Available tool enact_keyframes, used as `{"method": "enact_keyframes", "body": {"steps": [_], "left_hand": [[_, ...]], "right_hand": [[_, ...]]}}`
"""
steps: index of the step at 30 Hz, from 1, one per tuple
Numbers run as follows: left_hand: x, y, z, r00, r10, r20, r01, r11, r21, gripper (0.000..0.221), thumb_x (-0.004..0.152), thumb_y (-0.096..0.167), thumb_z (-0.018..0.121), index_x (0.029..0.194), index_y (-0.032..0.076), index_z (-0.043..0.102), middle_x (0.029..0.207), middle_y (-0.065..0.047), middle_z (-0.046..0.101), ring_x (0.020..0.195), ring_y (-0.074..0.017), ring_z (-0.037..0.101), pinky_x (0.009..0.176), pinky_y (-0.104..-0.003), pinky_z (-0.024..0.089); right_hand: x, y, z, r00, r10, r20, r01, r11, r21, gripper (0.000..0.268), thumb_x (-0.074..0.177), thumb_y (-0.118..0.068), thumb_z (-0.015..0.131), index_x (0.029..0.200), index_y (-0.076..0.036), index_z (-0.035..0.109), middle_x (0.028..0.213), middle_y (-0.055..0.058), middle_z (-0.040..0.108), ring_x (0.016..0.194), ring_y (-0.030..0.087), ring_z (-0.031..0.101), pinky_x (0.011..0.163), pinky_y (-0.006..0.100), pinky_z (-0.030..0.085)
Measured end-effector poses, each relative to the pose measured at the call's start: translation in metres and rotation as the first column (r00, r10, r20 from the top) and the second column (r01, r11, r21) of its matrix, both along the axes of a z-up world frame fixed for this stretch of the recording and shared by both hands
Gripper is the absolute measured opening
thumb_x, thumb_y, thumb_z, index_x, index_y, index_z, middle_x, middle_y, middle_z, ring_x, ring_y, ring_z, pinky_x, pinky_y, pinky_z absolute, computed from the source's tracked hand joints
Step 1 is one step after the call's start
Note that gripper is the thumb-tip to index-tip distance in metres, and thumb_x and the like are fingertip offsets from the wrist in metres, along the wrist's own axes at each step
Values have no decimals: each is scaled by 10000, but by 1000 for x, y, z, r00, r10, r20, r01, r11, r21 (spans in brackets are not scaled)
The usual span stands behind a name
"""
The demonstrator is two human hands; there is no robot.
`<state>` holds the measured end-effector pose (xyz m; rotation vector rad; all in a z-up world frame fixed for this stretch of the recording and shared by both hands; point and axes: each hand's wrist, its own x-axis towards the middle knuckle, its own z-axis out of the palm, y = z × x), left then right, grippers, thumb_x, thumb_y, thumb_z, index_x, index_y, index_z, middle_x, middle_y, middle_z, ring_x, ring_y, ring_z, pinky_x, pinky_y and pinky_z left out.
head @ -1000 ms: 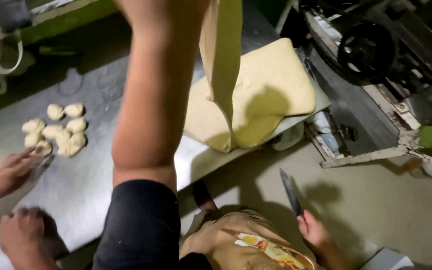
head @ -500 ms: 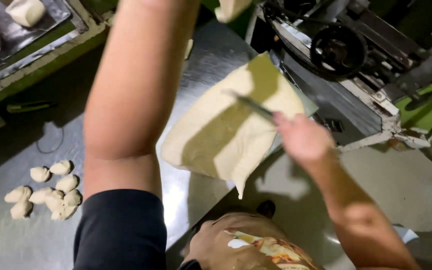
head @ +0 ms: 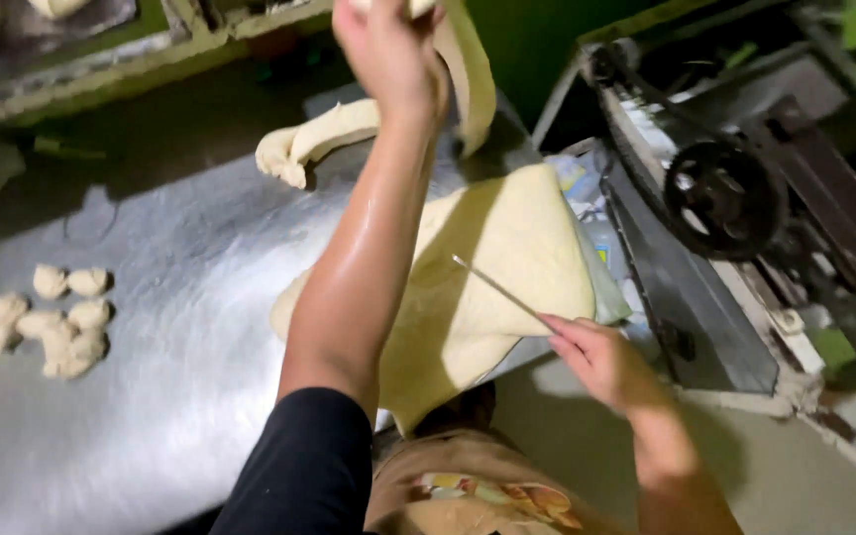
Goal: Cutting a large mass of dough into smaller portions and rolling them into uniform balls on a metal prep table.
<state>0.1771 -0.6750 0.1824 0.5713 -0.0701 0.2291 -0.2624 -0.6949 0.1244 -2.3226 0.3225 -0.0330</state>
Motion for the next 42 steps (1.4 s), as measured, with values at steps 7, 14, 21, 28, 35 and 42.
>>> {"method": "enact_keyframes", "body": {"steps": [7, 14, 21, 28, 35, 42], "left_hand": [[-77, 180, -186, 715, -187, -674, 456, 855, 247, 735, 940, 215, 726, 1516, 42, 302, 1322, -290, 442, 936, -338, 563, 1001, -664, 469], [-312, 322, -141, 942, -185, 280, -319, -238, 917, 181, 895, 226, 700, 982, 71, 668, 873, -141, 649, 864, -399, 650, 776, -497, 540], [-353, 322, -209, 627, -336, 703, -779, -229, 584, 183, 1024, 405, 594, 1105, 249, 643, 1093, -51, 632, 1050, -371, 576, 892, -516, 490], [-279, 330, -208, 513, -234, 826, -850, -4, 527, 197, 1055, 350, 491, 1054, 214, 634, 949, -51, 558, 808, -307, 509, 680, -423, 404], [-352, 353, -179, 695, -404, 595, -668, -56, 742, 692, 943, 501, 462, 1472, 55, 455, 1419, -191, 432, 1308, -447, 353, 1113, -554, 233], [-337, 323, -152, 914, -400, 63, -234, -397, 888, 919, 1015, 584, 523, 1618, -45, 228, 1705, -278, 143, 1587, -448, 75, 1281, -556, 108]], "right_hand": [[10, -49, -41, 998, 58, -22, -57, 998, 38, 380, 1009, -245, 637, 1356, -102, 693, 1039, 173, 772, 1022, 321, 742, 889, 418, 581], [11, -23, -74, 979, 72, -189, -53, 993, 106, 308, 1044, -315, 548, 1275, -171, 693, 578, 46, 698, 640, 246, 740, 675, 412, 591], [41, 69, -31, 943, 207, -260, -262, 946, -194, 284, 1021, -436, 544, 1188, -246, 675, 613, 27, 724, 800, 285, 753, 805, 486, 575], [23, 127, 0, 984, 55, -168, -87, 979, -187, 205, 1085, -270, 526, 1196, -152, 650, 605, 66, 685, 762, 333, 723, 773, 502, 550], [-35, 163, -7, 973, -115, -203, 104, 993, -62, 203, 1078, -201, 503, 1187, -66, 607, 623, 124, 697, 629, 328, 715, 651, 488, 560], [-48, 183, 2, 948, -219, -233, 218, 975, -31, 289, 1100, -166, 480, 1322, 5, 551, 643, 144, 689, 573, 316, 713, 556, 467, 591]]}}
